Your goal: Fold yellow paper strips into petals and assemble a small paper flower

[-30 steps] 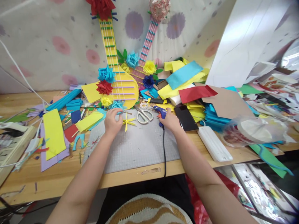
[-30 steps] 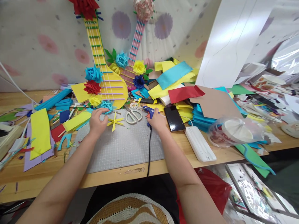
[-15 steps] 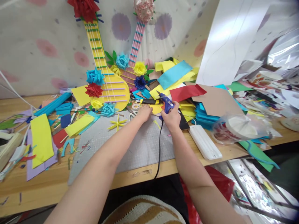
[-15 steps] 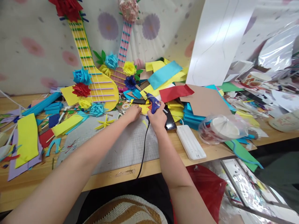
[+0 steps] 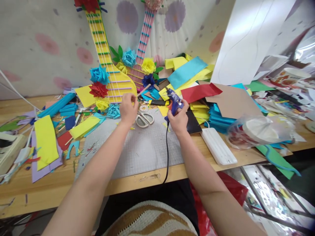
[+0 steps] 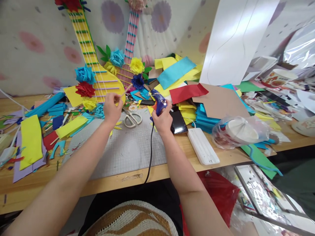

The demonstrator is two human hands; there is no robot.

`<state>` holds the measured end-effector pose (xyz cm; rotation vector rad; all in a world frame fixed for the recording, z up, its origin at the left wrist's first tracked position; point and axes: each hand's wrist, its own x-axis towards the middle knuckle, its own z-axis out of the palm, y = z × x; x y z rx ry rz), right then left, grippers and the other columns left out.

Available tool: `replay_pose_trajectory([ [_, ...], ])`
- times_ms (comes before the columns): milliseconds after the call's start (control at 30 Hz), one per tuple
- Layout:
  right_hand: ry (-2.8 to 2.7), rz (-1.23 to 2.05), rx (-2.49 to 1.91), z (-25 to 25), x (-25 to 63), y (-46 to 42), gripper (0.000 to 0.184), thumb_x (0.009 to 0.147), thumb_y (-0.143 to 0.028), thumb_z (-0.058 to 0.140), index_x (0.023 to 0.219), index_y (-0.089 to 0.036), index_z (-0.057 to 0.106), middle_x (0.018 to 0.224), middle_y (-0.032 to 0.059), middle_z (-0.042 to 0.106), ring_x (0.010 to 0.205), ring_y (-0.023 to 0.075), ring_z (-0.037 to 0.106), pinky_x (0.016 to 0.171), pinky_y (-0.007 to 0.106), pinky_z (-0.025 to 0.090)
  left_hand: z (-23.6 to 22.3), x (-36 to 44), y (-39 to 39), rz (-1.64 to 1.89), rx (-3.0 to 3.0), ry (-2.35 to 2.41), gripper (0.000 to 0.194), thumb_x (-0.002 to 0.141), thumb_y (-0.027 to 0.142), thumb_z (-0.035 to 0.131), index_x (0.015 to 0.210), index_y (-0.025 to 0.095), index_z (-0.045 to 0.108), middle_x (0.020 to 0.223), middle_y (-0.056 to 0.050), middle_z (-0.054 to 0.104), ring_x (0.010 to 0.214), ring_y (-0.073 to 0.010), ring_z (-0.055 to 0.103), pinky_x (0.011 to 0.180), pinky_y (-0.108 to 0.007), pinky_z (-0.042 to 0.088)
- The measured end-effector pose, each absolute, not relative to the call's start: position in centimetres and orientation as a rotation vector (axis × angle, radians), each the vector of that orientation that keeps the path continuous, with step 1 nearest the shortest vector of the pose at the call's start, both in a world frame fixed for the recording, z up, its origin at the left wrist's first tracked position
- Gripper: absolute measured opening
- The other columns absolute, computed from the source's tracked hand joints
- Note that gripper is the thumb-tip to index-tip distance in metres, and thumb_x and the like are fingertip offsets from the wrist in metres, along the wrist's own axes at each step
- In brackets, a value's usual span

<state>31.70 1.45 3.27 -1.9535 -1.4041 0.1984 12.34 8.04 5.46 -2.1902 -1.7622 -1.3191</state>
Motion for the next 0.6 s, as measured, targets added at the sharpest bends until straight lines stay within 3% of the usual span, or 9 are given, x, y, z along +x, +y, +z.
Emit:
replay_pose_trajectory([
  [100,-1.547,0.254,-2.050,2.0,31.0,2.8,0.066,0.078,-0.037,0.047,0.136,-0.016,0.022,0.092,0.0097,0.065,0.082,0.0256,0.062,0.073,0.035,0.043,5.5,10.0,6.8,-1.281,-2.120,-1.859,0.014,0.086,0.030,0.043,0.090,0.019,0.052,0.090,-0.004,0.058,0.084,-0.0153,0.054,0.073,-0.026,0.041],
  [200,-1.678,0.259,-2.080,0.9,30.2,3.8,0.065,0.078,-0.037,0.050,0.135,-0.018,0.026,0.099,0.0123,0.065,0.085,0.0275,0.062,0.074,0.037,0.043,4.7,8.4,5.2,-0.991,-2.147,-2.036,0.025,0.088,0.039,0.040,0.080,0.020,0.054,0.077,-0.003,0.058,0.076,-0.0171,0.055,0.068,-0.027,0.040],
  [367,-1.704,0.249,-2.088,0.6,30.0,3.9,0.069,0.076,-0.046,0.053,0.134,-0.015,0.030,0.106,0.0154,0.061,0.094,0.0296,0.058,0.077,0.040,0.043,2.7,7.2,2.7,-0.684,-2.185,-1.947,0.030,0.087,0.040,0.038,0.085,0.018,0.060,0.087,-0.010,0.058,0.087,-0.0245,0.054,0.071,-0.033,0.039],
  [433,-1.690,0.171,-1.993,1.1,30.0,3.4,0.069,0.076,-0.046,0.053,0.133,-0.014,0.032,0.114,0.0173,0.055,0.102,0.0300,0.054,0.080,0.040,0.043,2.0,7.0,1.9,-0.668,-2.218,-1.846,0.030,0.088,0.037,0.038,0.090,0.018,0.061,0.091,-0.011,0.058,0.090,-0.0259,0.053,0.074,-0.035,0.040],
  [600,-2.120,0.090,-1.350,2.4,26.8,1.3,0.055,0.076,-0.025,0.051,0.129,-0.014,0.039,0.118,0.0150,0.050,0.109,0.0260,0.046,0.093,0.039,0.037,0.7,7.7,0.1,-0.582,-2.380,-1.749,0.028,0.086,0.025,0.039,0.101,0.017,0.061,0.092,-0.013,0.057,0.094,-0.0273,0.051,0.077,-0.038,0.041],
])
